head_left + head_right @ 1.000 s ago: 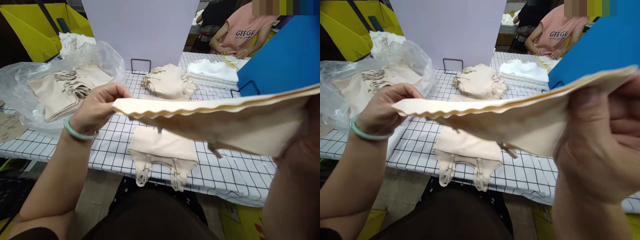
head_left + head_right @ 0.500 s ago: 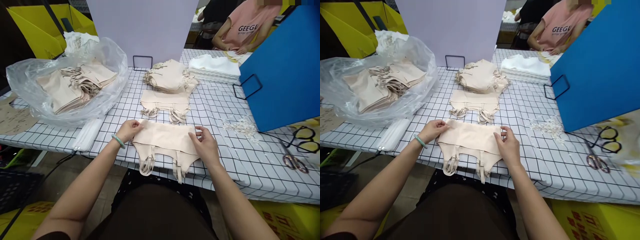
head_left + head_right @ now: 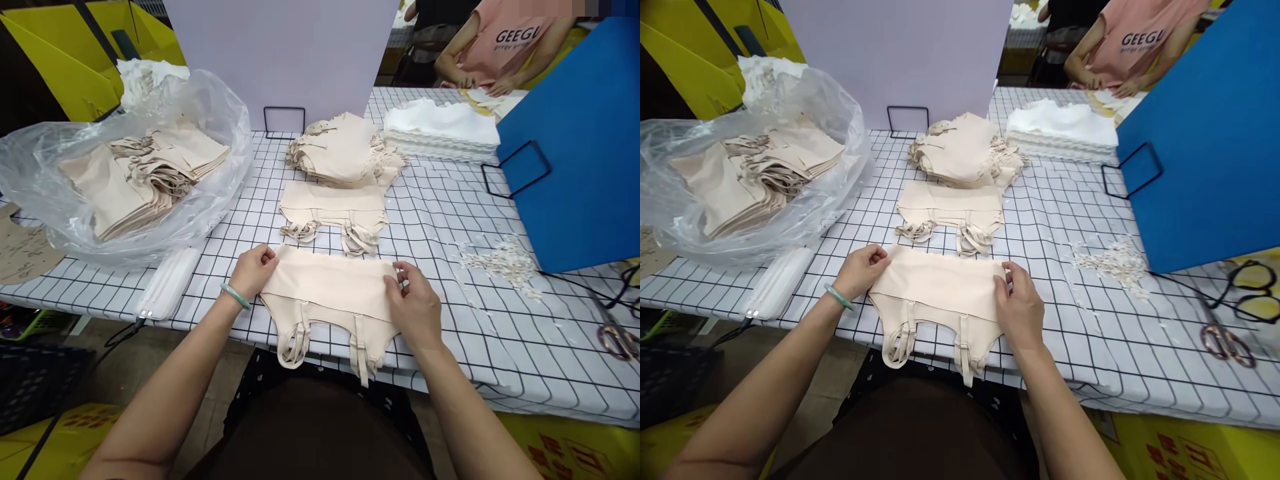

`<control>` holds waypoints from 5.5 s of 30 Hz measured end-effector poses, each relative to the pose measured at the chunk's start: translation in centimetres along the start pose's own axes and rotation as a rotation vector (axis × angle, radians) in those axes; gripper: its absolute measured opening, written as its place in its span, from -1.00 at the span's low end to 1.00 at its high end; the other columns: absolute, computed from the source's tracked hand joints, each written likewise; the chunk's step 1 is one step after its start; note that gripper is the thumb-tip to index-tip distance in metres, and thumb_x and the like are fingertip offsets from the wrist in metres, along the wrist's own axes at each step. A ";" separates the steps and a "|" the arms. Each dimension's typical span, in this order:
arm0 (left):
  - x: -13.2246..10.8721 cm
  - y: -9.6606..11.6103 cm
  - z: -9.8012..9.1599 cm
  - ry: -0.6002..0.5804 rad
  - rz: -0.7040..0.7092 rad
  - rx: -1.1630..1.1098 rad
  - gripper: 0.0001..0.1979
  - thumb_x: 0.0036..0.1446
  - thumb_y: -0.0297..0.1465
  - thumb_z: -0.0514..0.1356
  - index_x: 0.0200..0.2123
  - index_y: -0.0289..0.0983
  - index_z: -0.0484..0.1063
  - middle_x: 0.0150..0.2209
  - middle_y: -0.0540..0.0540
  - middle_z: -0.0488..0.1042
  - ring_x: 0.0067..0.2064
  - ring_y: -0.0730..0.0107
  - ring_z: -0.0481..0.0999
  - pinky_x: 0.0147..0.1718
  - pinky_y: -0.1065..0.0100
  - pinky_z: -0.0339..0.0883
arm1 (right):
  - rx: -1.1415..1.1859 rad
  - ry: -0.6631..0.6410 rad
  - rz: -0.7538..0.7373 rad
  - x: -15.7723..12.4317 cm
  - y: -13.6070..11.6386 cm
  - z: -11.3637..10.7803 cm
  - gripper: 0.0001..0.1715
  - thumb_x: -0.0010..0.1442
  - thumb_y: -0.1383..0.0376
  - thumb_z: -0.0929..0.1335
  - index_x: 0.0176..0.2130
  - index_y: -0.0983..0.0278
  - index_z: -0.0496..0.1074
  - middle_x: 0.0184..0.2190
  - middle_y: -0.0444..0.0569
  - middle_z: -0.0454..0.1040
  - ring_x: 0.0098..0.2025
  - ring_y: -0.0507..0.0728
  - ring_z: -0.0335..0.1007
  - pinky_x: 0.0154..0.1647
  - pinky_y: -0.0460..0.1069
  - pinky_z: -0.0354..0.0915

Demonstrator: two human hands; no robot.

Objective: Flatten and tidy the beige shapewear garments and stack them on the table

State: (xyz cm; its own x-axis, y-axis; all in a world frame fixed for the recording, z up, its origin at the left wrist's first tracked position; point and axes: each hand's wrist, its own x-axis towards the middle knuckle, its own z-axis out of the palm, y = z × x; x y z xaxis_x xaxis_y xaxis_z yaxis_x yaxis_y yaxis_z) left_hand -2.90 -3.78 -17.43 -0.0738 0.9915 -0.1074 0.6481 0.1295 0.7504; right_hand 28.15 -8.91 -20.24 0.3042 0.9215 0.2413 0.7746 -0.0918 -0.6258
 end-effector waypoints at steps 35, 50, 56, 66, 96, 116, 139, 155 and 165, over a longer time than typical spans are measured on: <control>-4.6 0.0 1.1 -0.362 0.708 -0.012 -0.75 0.09 -0.62 0.16 -0.17 -0.27 0.45 -0.13 -0.15 0.51 -0.05 0.23 0.47 -0.02 0.17 0.41 | 0.109 -0.384 -0.113 -7.8 -10.6 2.8 -0.82 0.23 0.22 0.35 -0.40 0.20 0.41 -0.48 -0.14 0.46 -0.43 0.06 0.37 -0.44 -0.05 0.21; -4.6 0.2 2.2 -0.298 0.542 -0.149 -0.84 0.15 -0.60 0.19 -0.34 -0.25 0.50 -0.24 -0.08 0.53 -0.12 0.29 0.48 -0.06 0.21 0.41 | -0.314 -0.113 -0.539 -7.4 -11.6 3.4 -0.88 0.27 0.38 0.25 -0.23 0.25 0.39 -0.44 -0.05 0.42 -0.42 0.12 0.33 -0.44 -0.01 0.16; -4.8 0.5 2.3 -0.277 0.500 -0.150 -0.87 0.16 -0.57 0.20 -0.36 -0.25 0.49 -0.23 -0.09 0.53 -0.13 0.27 0.47 -0.07 0.19 0.42 | 0.026 -0.342 -0.178 -6.5 -11.4 2.9 -0.88 0.27 0.26 0.27 -0.31 0.19 0.37 -0.47 -0.14 0.46 -0.49 0.05 0.36 -0.44 -0.06 0.24; -4.9 1.3 2.2 -0.303 0.397 -0.174 -0.83 0.21 -0.57 0.15 -0.39 -0.25 0.45 -0.23 -0.08 0.52 -0.10 0.25 0.44 -0.04 0.19 0.39 | -0.061 -0.356 -0.251 -6.4 -11.6 3.3 -0.64 0.17 0.34 0.23 -0.01 0.23 0.31 -0.33 -0.07 0.48 -0.39 0.09 0.43 -0.41 -0.04 0.29; -4.9 1.5 2.8 -0.251 0.363 -0.122 -0.84 0.13 -0.59 0.20 -0.45 -0.26 0.44 -0.29 -0.05 0.54 -0.14 0.26 0.44 -0.11 0.23 0.37 | -0.029 -0.320 -0.461 -5.3 -10.3 3.3 -0.81 0.35 0.33 0.23 -0.18 0.23 0.44 -0.40 -0.08 0.54 -0.42 0.08 0.45 -0.40 -0.06 0.26; -5.9 -1.2 2.0 -0.166 0.794 0.337 -0.71 0.22 -0.44 0.22 0.02 -0.29 0.51 0.10 -0.23 0.50 0.11 0.07 0.44 0.13 -0.01 0.33 | 0.958 -0.898 0.322 -15.5 -11.3 -1.7 -0.44 0.27 0.02 0.38 0.15 0.14 0.22 -0.06 0.06 0.59 0.10 0.19 0.47 0.20 0.19 0.28; -5.1 0.4 1.9 -0.297 0.544 0.590 -0.40 0.40 -0.10 -0.07 0.40 -0.18 0.09 0.46 -0.14 -0.03 0.48 0.04 -0.14 0.40 -0.14 -0.19 | -0.345 -0.411 -0.418 -4.1 -0.5 -1.2 -0.28 0.44 -0.01 0.08 0.45 0.15 -0.04 0.47 0.00 -0.07 0.50 0.26 -0.28 0.45 0.40 -0.22; 17.3 5.3 -0.3 0.172 0.031 0.435 -0.58 0.27 -0.25 0.11 0.10 -0.38 0.40 0.10 -0.33 0.47 0.15 0.05 0.43 0.13 0.18 0.29 | 0.095 -0.030 -0.173 16.5 -1.4 3.4 -0.79 0.20 0.21 0.23 -0.36 0.23 0.40 -0.38 -0.01 0.53 -0.39 0.14 0.44 -0.31 0.05 0.35; 19.5 6.8 3.2 0.181 0.240 0.528 -0.69 0.23 -0.37 0.13 0.03 -0.27 0.43 0.10 -0.29 0.44 0.16 -0.07 0.33 0.10 -0.03 0.27 | 0.022 0.028 -0.247 24.1 -1.9 8.3 -0.90 0.14 0.24 0.30 -0.40 0.21 0.31 -0.36 -0.02 0.42 -0.27 0.15 0.30 -0.22 0.02 0.25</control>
State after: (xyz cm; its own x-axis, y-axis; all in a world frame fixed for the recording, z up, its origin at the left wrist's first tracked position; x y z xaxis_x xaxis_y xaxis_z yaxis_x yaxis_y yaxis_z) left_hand 2.46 16.35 -16.55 0.0236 0.9848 0.1721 0.9476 -0.0769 0.3099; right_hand 29.41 16.61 -19.38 0.1225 0.9041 0.4094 0.8154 0.1435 -0.5609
